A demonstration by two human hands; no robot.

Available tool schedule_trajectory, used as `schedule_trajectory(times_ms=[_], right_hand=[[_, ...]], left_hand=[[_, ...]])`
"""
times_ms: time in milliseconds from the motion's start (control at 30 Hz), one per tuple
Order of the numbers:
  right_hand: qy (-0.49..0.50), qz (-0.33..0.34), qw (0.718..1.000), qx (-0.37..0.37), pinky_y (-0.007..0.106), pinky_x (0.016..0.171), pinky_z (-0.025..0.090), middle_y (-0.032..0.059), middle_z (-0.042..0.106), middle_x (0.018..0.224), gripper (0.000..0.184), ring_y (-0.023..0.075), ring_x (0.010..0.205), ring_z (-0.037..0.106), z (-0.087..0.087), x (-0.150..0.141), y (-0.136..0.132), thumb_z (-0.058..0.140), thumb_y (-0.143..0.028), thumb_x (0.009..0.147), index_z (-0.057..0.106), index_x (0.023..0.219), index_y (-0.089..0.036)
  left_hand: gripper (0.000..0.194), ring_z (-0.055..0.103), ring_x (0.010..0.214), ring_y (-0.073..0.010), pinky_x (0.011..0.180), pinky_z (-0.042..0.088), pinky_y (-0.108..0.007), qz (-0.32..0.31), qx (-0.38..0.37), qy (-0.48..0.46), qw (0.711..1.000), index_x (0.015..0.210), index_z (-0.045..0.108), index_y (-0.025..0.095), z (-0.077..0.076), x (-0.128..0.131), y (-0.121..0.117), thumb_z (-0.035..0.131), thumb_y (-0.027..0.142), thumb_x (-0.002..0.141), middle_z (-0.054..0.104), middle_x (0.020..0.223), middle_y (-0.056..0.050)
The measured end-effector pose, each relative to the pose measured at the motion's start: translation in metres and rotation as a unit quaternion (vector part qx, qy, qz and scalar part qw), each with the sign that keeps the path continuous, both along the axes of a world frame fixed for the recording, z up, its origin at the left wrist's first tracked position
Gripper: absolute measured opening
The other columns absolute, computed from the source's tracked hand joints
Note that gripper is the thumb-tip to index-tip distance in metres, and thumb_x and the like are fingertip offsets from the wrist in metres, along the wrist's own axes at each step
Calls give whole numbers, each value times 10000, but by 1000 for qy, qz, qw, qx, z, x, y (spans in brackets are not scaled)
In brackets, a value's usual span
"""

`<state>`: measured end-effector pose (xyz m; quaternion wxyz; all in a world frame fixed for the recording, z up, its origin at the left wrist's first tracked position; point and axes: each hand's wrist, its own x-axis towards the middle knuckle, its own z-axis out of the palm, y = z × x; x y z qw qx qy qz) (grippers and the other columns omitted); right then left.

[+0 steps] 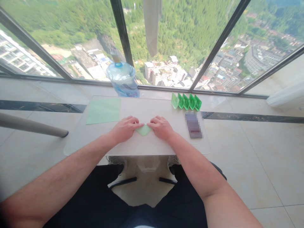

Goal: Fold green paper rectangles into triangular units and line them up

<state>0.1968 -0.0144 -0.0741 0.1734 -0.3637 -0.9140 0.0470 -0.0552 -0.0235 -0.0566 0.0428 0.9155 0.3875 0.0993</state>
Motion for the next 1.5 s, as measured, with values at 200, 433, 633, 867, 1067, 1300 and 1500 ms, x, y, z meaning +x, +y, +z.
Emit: schedule_trajectory(times_ms=[200, 433, 633, 867, 1067, 1300, 1500], right_hand=[[-13, 4, 1000, 4, 356, 905, 393, 78, 703, 1058, 278, 220, 994, 540, 3, -1, 1, 514, -142, 963, 750, 1079, -233], [-29, 4, 1000, -1, 351, 893, 384, 73, 695, 1049, 275, 221, 980, 522, 9, -5, -1, 518, -120, 950, 746, 1058, -230], [-30, -1, 999, 11, 348, 874, 378, 72, 690, 1041, 256, 220, 964, 516, 9, -5, -2, 503, -151, 974, 745, 1021, -220], [-25, 5, 1000, 10, 345, 889, 379, 75, 686, 1043, 243, 216, 970, 513, 8, -5, -1, 518, -149, 967, 746, 1019, -213], [-20, 4, 1000, 7, 350, 891, 382, 76, 683, 1034, 234, 219, 980, 515, 7, -5, -1, 532, -151, 961, 745, 1031, -217], [-26, 6, 1000, 8, 349, 891, 381, 78, 682, 1048, 223, 220, 987, 515, 6, -5, 0, 538, -161, 961, 742, 1027, -222], [-20, 5, 1000, 4, 351, 897, 385, 78, 684, 1045, 227, 223, 992, 518, 4, -4, 1, 536, -168, 965, 749, 1022, -227]], left_hand=[[450, 553, 943, -243, 854, 467, -377, 4, 2, 24, 1000, 1199, 715, 245, 4, 2, -1, 462, 59, 876, 653, 1090, -105], [353, 536, 1076, -318, 863, 436, -459, 35, 41, 61, 997, 1160, 690, 145, 20, 25, -25, 442, 94, 915, 651, 1103, -166], [471, 543, 1205, -327, 1005, 415, -476, 70, 61, 88, 992, 1361, 579, 43, 14, 49, -51, 381, 93, 936, 625, 1302, -217], [601, 396, 1448, -362, 1192, 294, -482, 113, 26, 94, 989, 1446, 475, -64, 5, 57, -70, 389, 292, 970, 478, 1505, -272], [739, 296, 1502, -381, 1241, 216, -479, 136, -28, 83, 987, 1495, 384, -81, 6, 61, -78, 392, 443, 974, 371, 1569, -290], [764, 250, 1520, -379, 1241, 224, -469, 127, -64, 75, 987, 1508, 383, -42, 5, 55, -71, 390, 510, 980, 318, 1605, -272], [805, 226, 1506, -444, 1227, 219, -538, 126, -90, 64, 986, 1506, 429, 33, 11, 49, -65, 441, 606, 940, 386, 1582, -231]])
